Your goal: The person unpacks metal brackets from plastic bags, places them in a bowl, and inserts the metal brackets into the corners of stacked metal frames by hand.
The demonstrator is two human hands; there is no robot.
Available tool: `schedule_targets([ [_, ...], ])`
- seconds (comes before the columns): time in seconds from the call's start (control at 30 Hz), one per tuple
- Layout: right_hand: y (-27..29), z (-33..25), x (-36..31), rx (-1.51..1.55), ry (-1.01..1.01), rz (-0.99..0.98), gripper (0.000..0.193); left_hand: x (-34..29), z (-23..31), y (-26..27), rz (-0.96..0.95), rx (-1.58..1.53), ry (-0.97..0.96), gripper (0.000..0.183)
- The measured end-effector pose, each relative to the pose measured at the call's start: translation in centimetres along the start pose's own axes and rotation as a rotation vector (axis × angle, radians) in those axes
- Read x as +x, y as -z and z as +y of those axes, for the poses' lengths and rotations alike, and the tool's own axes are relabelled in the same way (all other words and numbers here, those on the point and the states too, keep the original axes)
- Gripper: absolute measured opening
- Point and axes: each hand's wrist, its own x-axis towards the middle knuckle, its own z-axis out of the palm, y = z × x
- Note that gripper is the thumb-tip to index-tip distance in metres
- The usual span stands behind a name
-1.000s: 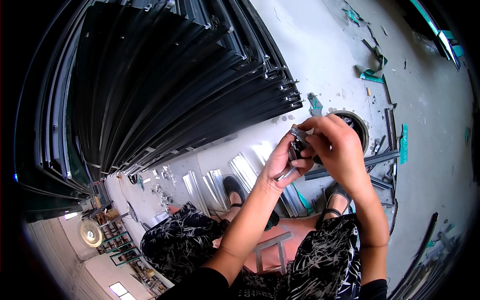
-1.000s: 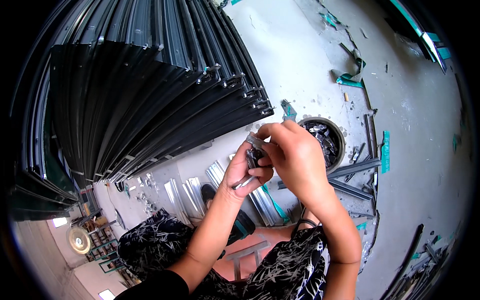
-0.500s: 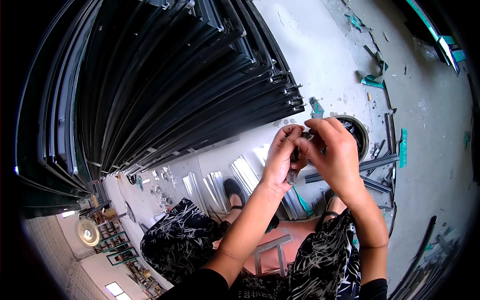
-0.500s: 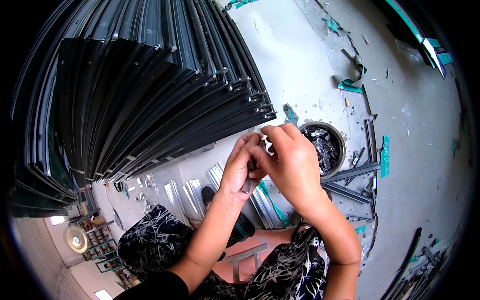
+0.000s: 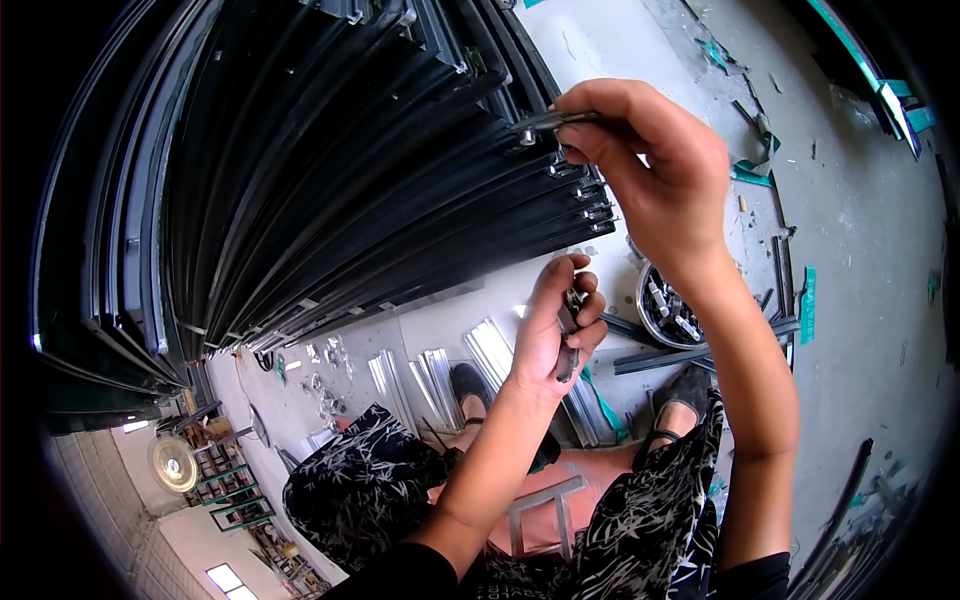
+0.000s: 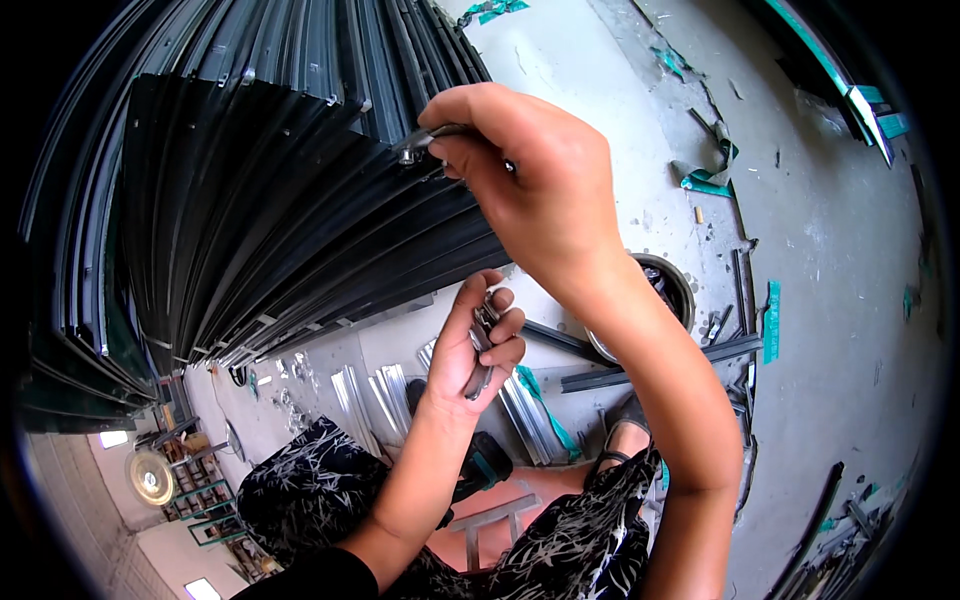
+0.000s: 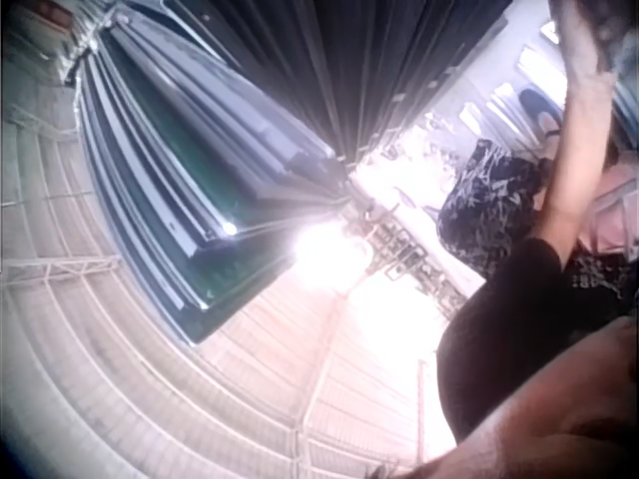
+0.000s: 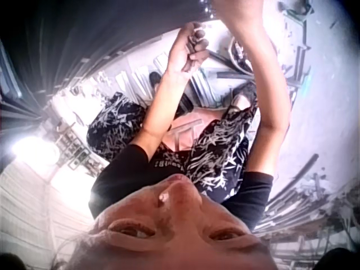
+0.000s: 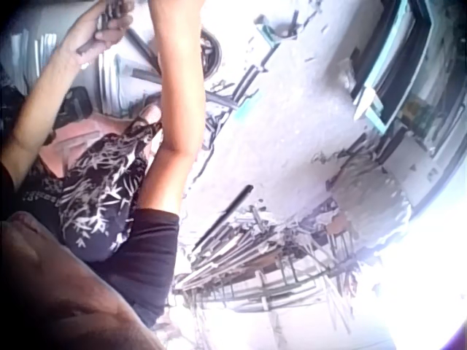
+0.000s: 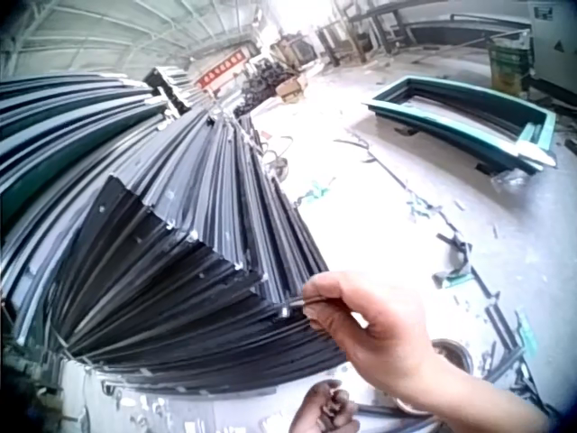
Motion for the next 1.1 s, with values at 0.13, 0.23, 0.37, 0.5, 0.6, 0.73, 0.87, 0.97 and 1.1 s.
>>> schedule_targets([
  [0.13,-0.4,1.0,-0.1,0.103,-0.077,0.031,0.017,0.1,-0.6,1.3,0.011,-0.081,0.036,0.021],
  [0.23,-0.5,1.6,0.1,0.201,-0.13,0.02,0.015,0.1,-0.8,1.8,0.008,-0.115,0.045,0.02],
  [0.37,-0.7,2.3,0.4,0.232,-0.088,0.02,0.014,0.3,-1.0,2.0,0.003,-0.189,0.1,0.02],
  [0.5,-1.0,2.3,0.2,0.448,-0.277,-0.012,0.013,0.6,-1.3,1.9,-0.022,-0.241,0.13,0.02],
  [0.6,-1.2,2.2,0.1,0.301,-0.172,0.022,0.014,0.6,-1.1,2.1,-0.05,-0.249,0.132,0.02],
  [0.73,-0.9,1.2,-0.4,-0.155,0.127,0.036,0.027,0.3,-0.6,1.5,-0.008,-0.303,0.144,0.021],
  [0.87,2.0,-1.1,-3.4,-0.225,-0.092,-0.007,0.029,0.6,-0.1,0.8,-0.12,-0.387,0.13,0.029],
  [0.97,3.6,-2.4,-6.2,-0.177,-0.29,-0.256,0.021,0.4,0.5,-0.7,-0.155,-0.276,0.066,0.032],
  [1.1,3.1,-3.4,-8.3,-0.389,-0.314,-0.421,0.03,0.6,0.1,-0.9,-0.249,-0.235,0.022,0.039],
])
